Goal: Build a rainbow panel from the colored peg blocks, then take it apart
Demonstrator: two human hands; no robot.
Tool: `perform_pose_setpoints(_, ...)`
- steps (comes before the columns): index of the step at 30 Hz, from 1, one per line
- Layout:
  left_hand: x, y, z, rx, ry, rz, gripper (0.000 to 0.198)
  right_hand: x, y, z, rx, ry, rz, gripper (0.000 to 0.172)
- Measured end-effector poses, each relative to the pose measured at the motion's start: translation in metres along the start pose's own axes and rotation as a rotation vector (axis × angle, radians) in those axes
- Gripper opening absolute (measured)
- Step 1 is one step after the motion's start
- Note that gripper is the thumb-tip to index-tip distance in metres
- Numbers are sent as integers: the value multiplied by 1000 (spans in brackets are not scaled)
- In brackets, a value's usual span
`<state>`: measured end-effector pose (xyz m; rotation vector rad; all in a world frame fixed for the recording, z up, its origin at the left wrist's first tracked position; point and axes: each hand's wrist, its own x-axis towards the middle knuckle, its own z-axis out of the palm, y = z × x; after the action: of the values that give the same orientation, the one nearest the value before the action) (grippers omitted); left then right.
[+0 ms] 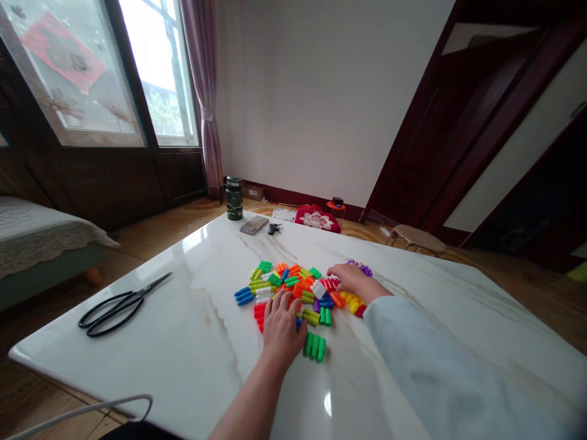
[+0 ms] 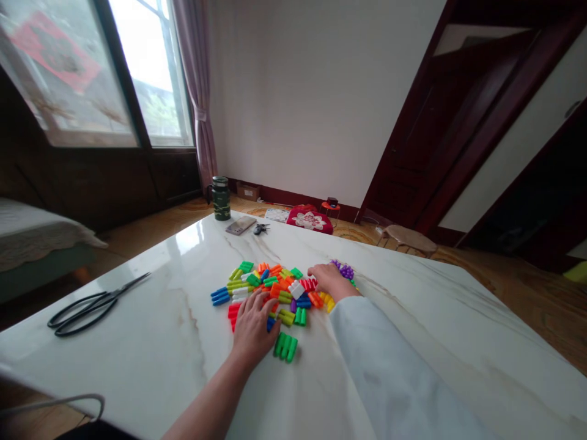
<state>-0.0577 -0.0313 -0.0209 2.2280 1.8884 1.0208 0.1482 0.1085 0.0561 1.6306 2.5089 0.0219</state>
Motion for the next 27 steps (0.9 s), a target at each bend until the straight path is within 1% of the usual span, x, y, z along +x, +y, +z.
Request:
perform_pose_setpoints(2, 0, 0, 0, -10, -3, 3, 40, 6, -1, 2, -16, -33, -19, 49)
perform_pose_setpoints(4, 1, 1, -1, -13, -10, 2, 40, 8, -3, 5, -23, -35, -37, 42)
perform_pose_setpoints(6, 1, 0, -1, -12, -17, -1, 41, 8, -5, 5, -22, -6, -44, 34)
perform_pose_setpoints(9, 1, -1, 0, -10, -12, 4, 40, 4, -7, 0, -30, 74, -12, 31)
perform_pose_setpoints(10, 1, -1, 1, -10, -8, 8, 40, 1, -7, -3, -30, 116, 16, 32)
perform_pose_setpoints(12, 1, -2, 1, -8, 1, 13, 40, -7, -8, -9, 26, 246, 133, 34)
perform_pose_setpoints(14, 1, -2, 1, -3, 3, 18, 39, -20, -7, -13, 166, 410, 299, 39)
perform_pose_setpoints(16, 1, -1, 0, 1, 5, 23, 38, -39, -5, -10, 349, 544, 432, 42)
perform_pose_setpoints(18, 1, -1, -1, 3, 6, 28, 38, -61, 1, -1, 511, 598, 466, 39)
perform_pose_setpoints(21, 1, -2, 0, 9, 10, 35, 38, -99, 14, 23, 687, 592, 471, 26)
perform_pose_setpoints(22, 1, -3, 0, 12, 13, 38, 38, -111, 18, 31, 725, 588, 489, 26)
perform_pose_setpoints(25, 1, -4, 2, 27, 25, 47, 38, -140, 25, 55, 787, 581, 595, 29)
perform_pose_setpoints(27, 0, -4, 3, 38, 23, 53, 38, -154, 25, 67, 767, 556, 617, 28)
